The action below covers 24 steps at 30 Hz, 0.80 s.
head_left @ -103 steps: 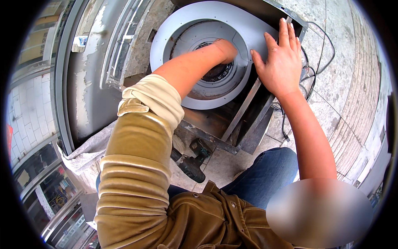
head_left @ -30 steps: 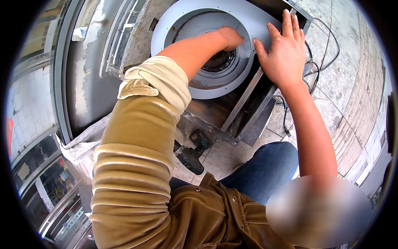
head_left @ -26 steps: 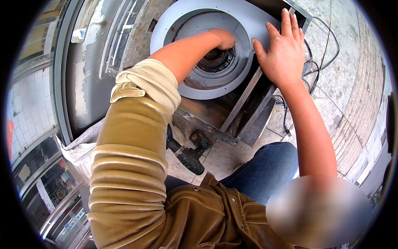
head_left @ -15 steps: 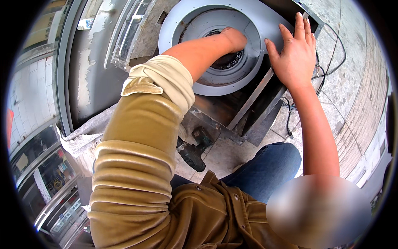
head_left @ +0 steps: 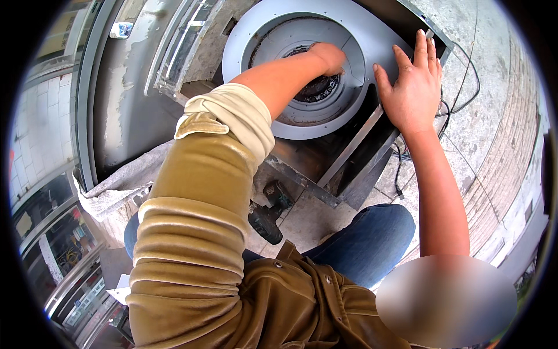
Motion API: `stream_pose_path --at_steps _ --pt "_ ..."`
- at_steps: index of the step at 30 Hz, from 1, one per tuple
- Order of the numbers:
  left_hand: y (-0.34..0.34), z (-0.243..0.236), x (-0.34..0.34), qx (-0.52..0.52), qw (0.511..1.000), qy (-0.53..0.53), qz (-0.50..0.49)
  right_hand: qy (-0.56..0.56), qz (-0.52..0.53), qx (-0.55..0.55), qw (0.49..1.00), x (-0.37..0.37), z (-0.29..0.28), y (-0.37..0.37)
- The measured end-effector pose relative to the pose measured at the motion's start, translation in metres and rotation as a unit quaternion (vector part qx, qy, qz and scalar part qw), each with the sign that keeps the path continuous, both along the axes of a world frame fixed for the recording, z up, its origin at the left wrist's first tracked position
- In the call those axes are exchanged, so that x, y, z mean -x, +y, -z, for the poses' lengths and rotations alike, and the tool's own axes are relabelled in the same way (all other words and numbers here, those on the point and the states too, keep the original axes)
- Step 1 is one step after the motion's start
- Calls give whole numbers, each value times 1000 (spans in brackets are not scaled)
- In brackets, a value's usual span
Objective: The person uses a power drill to remove screws from the central hub of a fan assembly inside a metal housing. They then remove the fan blade and the metal housing cover, placing them on the ground. The person proceeds to disconnect a power cord and remove a small electrical component from the side of the unit.
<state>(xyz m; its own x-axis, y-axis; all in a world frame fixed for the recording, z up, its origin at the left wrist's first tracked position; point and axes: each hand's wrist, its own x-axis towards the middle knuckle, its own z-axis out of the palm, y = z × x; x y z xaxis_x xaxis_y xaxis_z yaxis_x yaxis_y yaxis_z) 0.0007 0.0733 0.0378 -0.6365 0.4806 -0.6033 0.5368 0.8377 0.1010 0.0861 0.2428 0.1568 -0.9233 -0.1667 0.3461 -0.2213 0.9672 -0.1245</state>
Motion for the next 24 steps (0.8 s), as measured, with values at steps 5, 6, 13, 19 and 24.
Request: stream_pose_path --at_steps 5,6,13,19,24 --pt "13 7 -5 16 994 -8 -111 6 0 -4 1000 0 0 2" --pt "14 13 -4 25 995 -1 -96 4 0 -9 1000 0 -1 0" --pt "-15 28 -2 -23 997 32 71 -11 -2 1 1000 1 -2 -4" --pt "-13 20 3 -40 982 43 182 -28 10 -12 999 -1 -5 -4" --pt "-13 18 6 -48 971 42 231 -29 5 -9 1000 -1 -5 -4"
